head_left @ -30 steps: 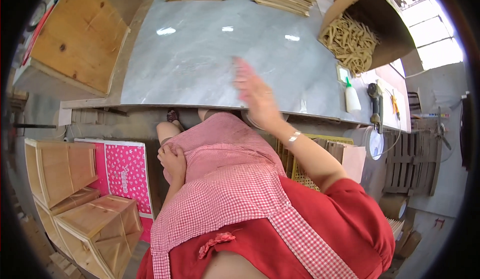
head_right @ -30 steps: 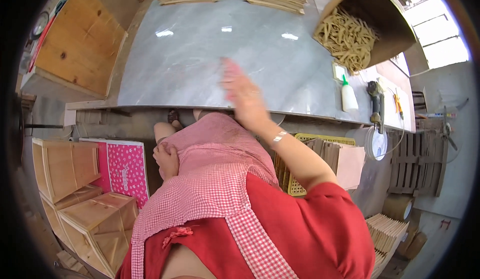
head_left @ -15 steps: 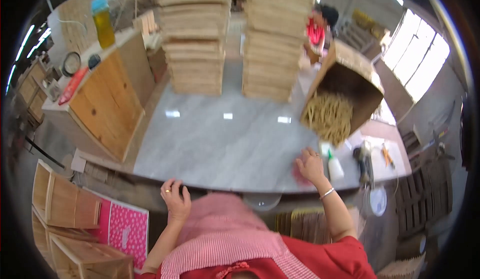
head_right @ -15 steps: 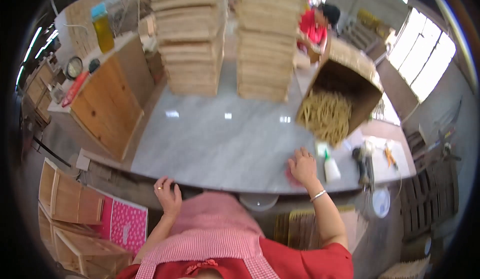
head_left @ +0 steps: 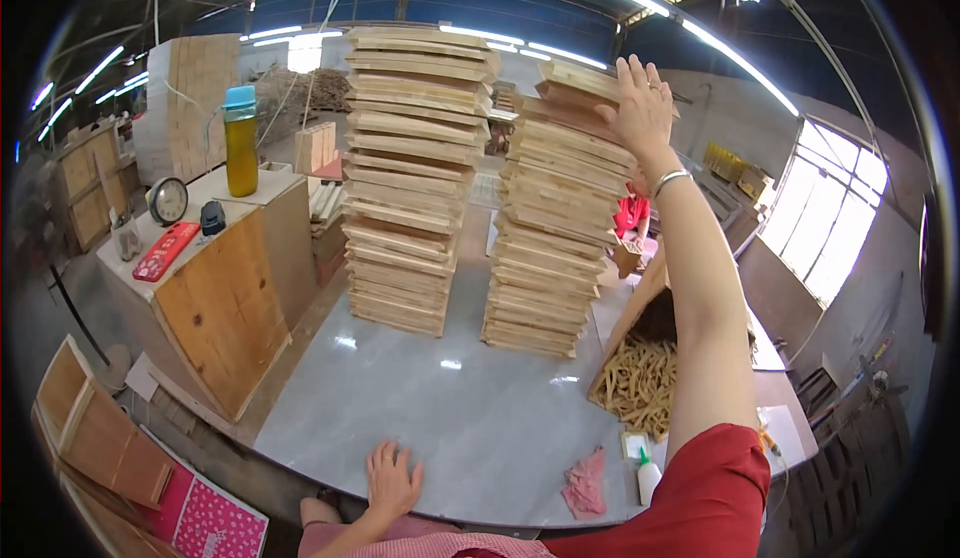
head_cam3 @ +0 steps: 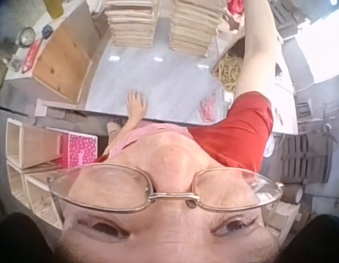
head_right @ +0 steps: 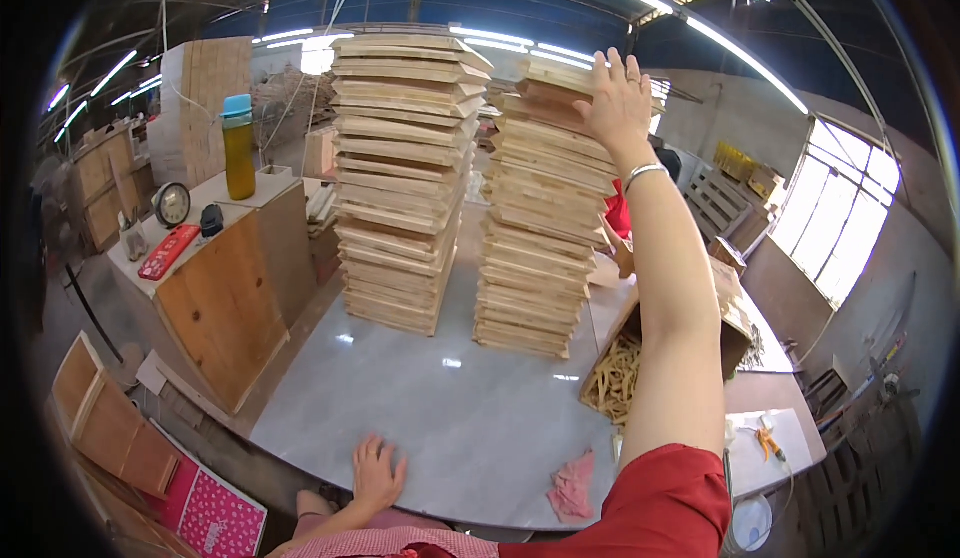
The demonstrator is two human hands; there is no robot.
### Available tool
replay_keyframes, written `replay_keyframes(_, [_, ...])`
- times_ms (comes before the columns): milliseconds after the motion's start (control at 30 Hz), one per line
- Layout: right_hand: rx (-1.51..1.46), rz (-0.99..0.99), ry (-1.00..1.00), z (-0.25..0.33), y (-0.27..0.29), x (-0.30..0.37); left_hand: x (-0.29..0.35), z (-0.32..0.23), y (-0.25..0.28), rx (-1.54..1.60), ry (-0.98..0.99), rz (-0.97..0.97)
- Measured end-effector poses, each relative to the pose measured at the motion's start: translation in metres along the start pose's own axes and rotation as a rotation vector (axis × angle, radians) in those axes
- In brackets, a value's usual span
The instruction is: Assembling wooden box frames by applying glue to panel edges, joining them, and securing the assembly with rubber bands.
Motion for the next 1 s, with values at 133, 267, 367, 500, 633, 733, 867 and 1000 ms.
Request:
replay_keyframes(133, [0.145, 0.225, 0.036, -0.011, -0.029, -0.025, -0.003, 0.0, -0.002, -0.016, 0.019, 0.001])
replay_keyframes(267, [0.09, 0.254, 0.137, -0.02, -0.022, -0.027, 0.006, 0.004, -0.001, -0.001, 0.038, 0.021])
replay_keyframes(367, [-0.048, 0.052, 0.264, -0.032, 0.017, -0.017, -0.021, -0.013, 0.002, 0.0, 0.054, 0.051])
replay_keyframes(500, [-0.234, -0.14, 0.407, -0.036, 0.095, 0.005, -0.152, -0.107, 0.016, 0.632, 0.001, -0.047])
replay_keyframes(633, [-0.337, -0.135, 0.468, -0.005, 0.179, 0.054, -0.294, -0.254, 0.063, 1.899, 0.027, 0.256])
replay_keyframes(733, [-0.497, -0.098, 0.396, 0.024, 0.229, 0.105, -0.306, -0.314, 0.121, 2.242, 0.365, 0.354])
replay_keyframes(867, [-0.492, -0.046, 0.318, 0.037, 0.282, 0.146, -0.241, -0.31, 0.156, 2.241, 0.567, 0.285])
replay_keyframes(1000, [-0.511, 0.043, 0.331, 0.058, 0.327, 0.189, -0.178, -0.286, 0.152, 2.31, 0.599, 0.258])
Point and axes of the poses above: each hand's wrist, its own x-axis away from the middle knuckle, its own y-axis out of the back of the hand, z = x × y, the point moved 1 cm from there along -x, towards the middle knuckle, and after that the axes turned 11 degrees about -z, right-handed, at the moved point
